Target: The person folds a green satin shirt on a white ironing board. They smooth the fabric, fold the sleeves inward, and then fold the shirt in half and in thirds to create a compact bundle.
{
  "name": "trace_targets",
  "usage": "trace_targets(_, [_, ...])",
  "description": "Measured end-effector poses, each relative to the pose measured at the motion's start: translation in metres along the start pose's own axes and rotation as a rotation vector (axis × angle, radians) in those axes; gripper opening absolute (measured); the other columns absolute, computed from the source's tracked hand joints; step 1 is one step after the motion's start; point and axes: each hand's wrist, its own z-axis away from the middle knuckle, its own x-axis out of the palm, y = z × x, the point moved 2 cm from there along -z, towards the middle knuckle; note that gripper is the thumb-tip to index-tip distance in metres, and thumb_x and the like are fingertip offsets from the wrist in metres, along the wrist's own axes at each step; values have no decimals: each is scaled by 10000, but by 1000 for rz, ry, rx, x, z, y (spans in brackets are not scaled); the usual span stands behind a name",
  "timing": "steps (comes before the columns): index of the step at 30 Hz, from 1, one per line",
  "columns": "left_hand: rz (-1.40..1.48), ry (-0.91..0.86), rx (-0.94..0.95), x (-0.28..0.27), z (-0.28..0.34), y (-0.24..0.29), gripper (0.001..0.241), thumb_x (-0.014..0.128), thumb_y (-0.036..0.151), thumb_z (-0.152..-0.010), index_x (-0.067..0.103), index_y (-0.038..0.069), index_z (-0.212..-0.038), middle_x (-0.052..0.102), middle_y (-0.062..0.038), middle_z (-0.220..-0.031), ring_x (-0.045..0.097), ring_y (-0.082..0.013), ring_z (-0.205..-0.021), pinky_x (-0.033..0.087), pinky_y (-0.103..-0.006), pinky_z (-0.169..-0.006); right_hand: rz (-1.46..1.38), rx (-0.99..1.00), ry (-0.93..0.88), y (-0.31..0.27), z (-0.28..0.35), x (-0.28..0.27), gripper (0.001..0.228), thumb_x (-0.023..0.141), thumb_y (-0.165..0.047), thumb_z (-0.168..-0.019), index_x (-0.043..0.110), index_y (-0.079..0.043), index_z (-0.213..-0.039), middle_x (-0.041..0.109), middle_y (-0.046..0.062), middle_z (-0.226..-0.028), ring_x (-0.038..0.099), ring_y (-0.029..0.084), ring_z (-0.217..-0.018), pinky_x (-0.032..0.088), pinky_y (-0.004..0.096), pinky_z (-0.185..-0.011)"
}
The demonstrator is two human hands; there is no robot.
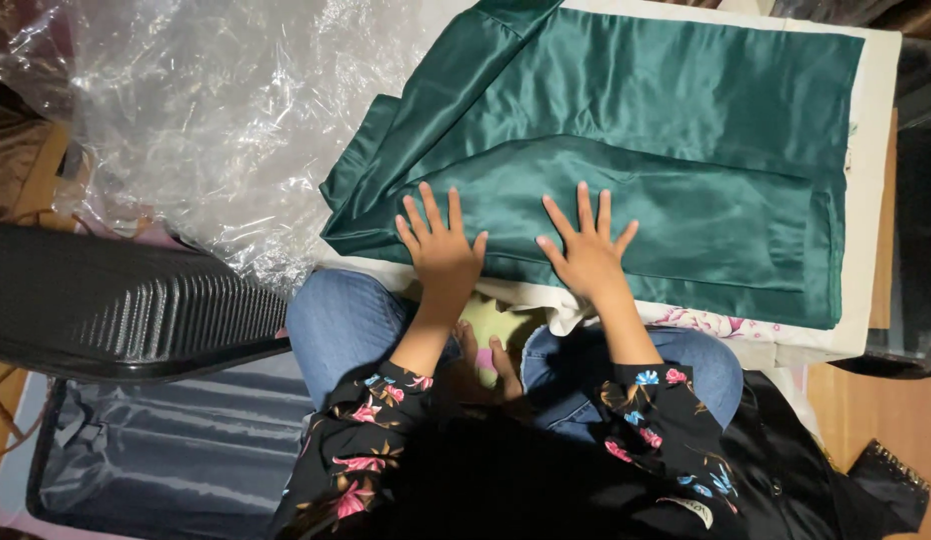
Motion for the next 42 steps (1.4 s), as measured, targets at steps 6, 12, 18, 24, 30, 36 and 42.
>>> trace_targets(6, [86, -21, 25, 20, 18, -6, 857, 622, 653, -849, 507, 136, -1523, 399, -278, -1575, 426, -544, -1394, 315, -692, -1103, 89, 118, -149, 6, -1, 15, 596, 290, -637, -1035, 115, -535, -1595, -144, 2, -1726, -194, 332, -1560, -72, 822, -1096])
trace_targets(12, [143, 87, 95, -1, -5, 12, 609, 569, 481, -943, 618, 48, -1368, 498, -275, -1498, 453, -464, -1408, 241, -689, -1144, 52, 14, 16, 1, -4, 3, 675, 320, -639, -1030, 128, -416, -1638, -7, 150, -1721, -68, 405, -1567, -52, 809, -1109])
trace_targets(18, [479, -47, 269, 78, -23, 83, 489, 431, 254, -1040, 473, 124, -1510, 402, -71, -1626, 383, -230, -1510, 295, -467, -1236, -259, -320, 460, -31, -36, 1, 563, 377, -96, -1051, 291, 12, -1597, 309, 263, -1634, 278, 411, -1516, 262, 555, -1212])
trace_targets(24, [365, -69, 300, 79, -18, 68, 591, 495, 341, -967, 441, 268, -1551, 388, 27, -1638, 356, -221, -1518, 250, -480, -1228, 112, -161, 426, -1, -46, 31, 614, 447, -353, -1038, 341, -190, -1621, 309, 84, -1677, 261, 288, -1545, 203, 531, -1224])
trace_targets(30, [318, -73, 219, 60, -28, 43, 652, 573, 525, -939, 431, 367, -1556, 350, 7, -1661, 339, -277, -1528, 258, -528, -1208, 94, -1, 373, 27, -42, 19, 592, 398, -491, -1062, 344, -286, -1615, 242, 13, -1705, 189, 266, -1567, 123, 554, -1240])
trace_targets(36, [313, -192, 132, 65, -36, -7, 649, 528, 416, -1002, 344, 303, -1614, 289, -64, -1684, 311, -316, -1535, 277, -511, -1215, 77, 180, 368, 55, -31, 1, 563, 342, -460, -1082, 308, -310, -1624, 243, 52, -1704, 167, 280, -1569, 112, 592, -1230])
trace_targets(42, [317, -173, 87, 52, -44, 24, 593, 434, 252, -1047, 331, 110, -1614, 314, -143, -1668, 327, -304, -1532, 227, -485, -1208, -133, 145, 661, 62, -32, -1, 543, 395, -200, -1129, 272, -24, -1628, 233, 256, -1663, 209, 399, -1545, 161, 658, -1207])
